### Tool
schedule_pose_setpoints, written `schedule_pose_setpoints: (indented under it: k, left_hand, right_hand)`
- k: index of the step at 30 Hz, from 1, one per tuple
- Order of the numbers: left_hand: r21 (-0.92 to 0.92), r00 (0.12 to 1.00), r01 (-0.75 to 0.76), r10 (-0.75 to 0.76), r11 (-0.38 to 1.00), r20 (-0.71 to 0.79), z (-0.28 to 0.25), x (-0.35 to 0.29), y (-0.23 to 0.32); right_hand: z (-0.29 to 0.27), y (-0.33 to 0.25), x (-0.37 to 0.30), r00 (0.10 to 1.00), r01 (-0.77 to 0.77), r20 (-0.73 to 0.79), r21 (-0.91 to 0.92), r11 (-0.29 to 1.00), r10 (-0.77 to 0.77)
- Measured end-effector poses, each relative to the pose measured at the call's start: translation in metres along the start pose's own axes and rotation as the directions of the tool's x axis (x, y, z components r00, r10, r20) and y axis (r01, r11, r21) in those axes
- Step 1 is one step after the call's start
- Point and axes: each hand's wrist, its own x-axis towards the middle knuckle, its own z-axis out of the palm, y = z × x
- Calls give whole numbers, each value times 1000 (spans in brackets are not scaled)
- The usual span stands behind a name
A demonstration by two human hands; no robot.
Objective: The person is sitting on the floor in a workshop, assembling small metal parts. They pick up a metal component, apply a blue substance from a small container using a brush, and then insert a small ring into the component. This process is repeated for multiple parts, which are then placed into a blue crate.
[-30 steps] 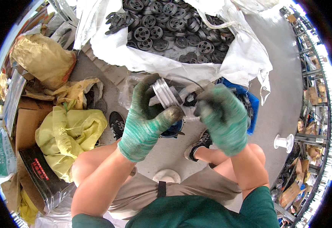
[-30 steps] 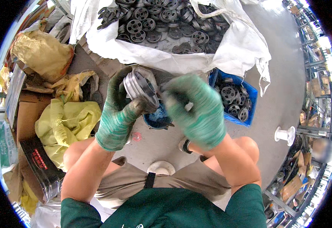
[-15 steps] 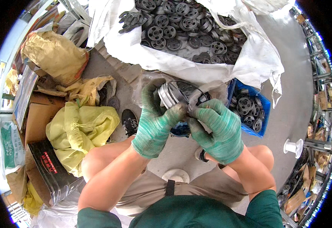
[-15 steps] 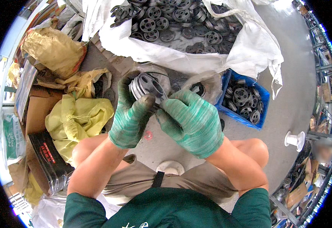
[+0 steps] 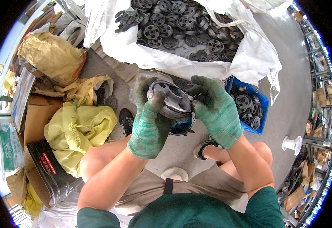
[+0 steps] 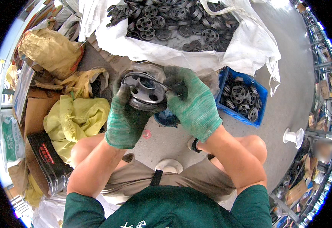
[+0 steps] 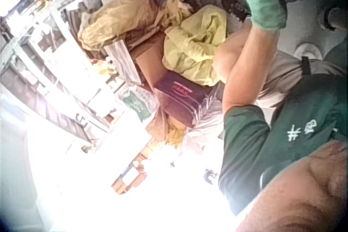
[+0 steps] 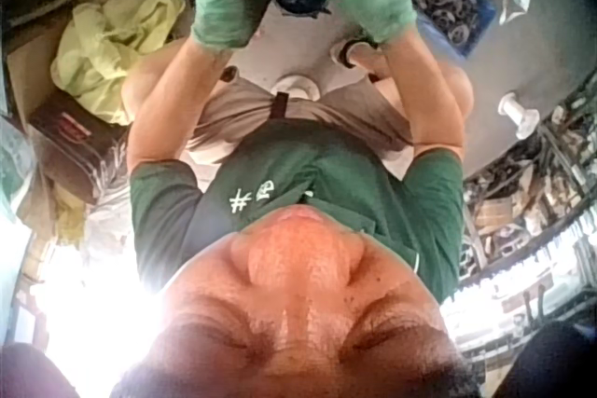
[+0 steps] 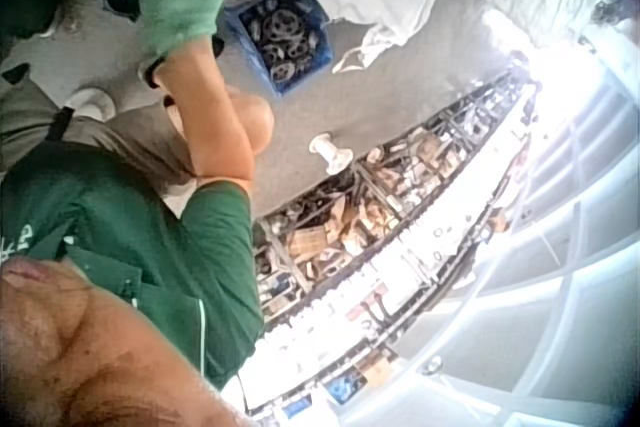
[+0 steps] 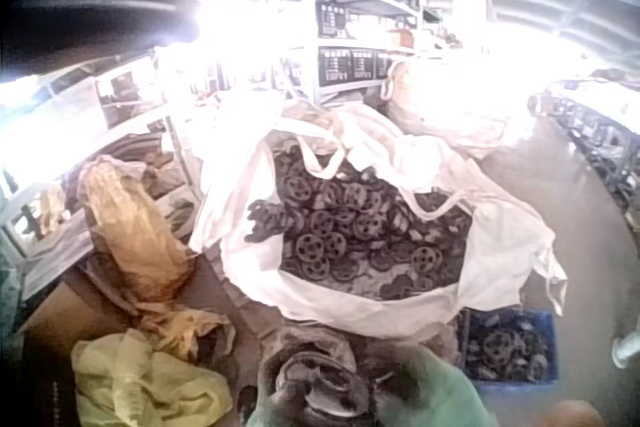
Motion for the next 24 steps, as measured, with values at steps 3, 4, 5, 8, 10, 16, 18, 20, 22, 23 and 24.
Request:
schedule_pose_setpoints:
  k: [3, 4, 5, 8, 10, 16, 18, 20, 22, 23, 24]
  left_hand:
    - [2, 997, 76, -76, 997, 7, -1, 0, 0]
    - [15, 995, 95, -95, 995, 20, 0, -1, 3]
    - [29, 993, 115, -116, 993, 33, 2, -2, 4]
    - [-68, 994, 105, -105, 992, -1, 6, -5, 4]
    - [-86, 991, 131, -129, 988, 29, 4, -9, 1]
    - [14, 967, 216, -215, 976, 133, 10, -17, 0]
    - [71, 959, 228, -237, 971, 153, 13, -18, 1]
    - [129, 941, 263, -284, 956, 186, 15, -18, 2]
    - [145, 914, 319, -345, 937, 214, 18, -16, 5]
    - [154, 899, 346, -373, 926, 227, 20, -16, 7]
    - [150, 883, 388, -413, 909, 224, 21, -15, 11]
  right_hand:
    - [-5, 10, 4, 998, 60, -8, -122, 991, -61]
    - [-6, 13, 5, 995, 97, -17, -183, 978, -102]
    - [-9, 12, 5, 995, 95, -7, -233, 968, -100]
    - [-11, -2, 9, 995, 99, 30, -351, 931, -95]
    - [-14, -4, 12, 995, 100, 44, -402, 910, -90]
    - [-28, 2, 19, 996, 74, 71, -272, 959, -57]
    - [-30, -2, 20, 996, 77, 73, -304, 950, -57]
    - [-30, -8, 18, 996, 72, 63, -297, 952, -56]
    - [-32, -15, 15, 998, 63, 37, -260, 964, -56]
    - [-33, -17, 13, 997, 61, 60, -195, 979, -50]
    - [-32, -17, 10, 995, 59, 87, -126, 990, -48]
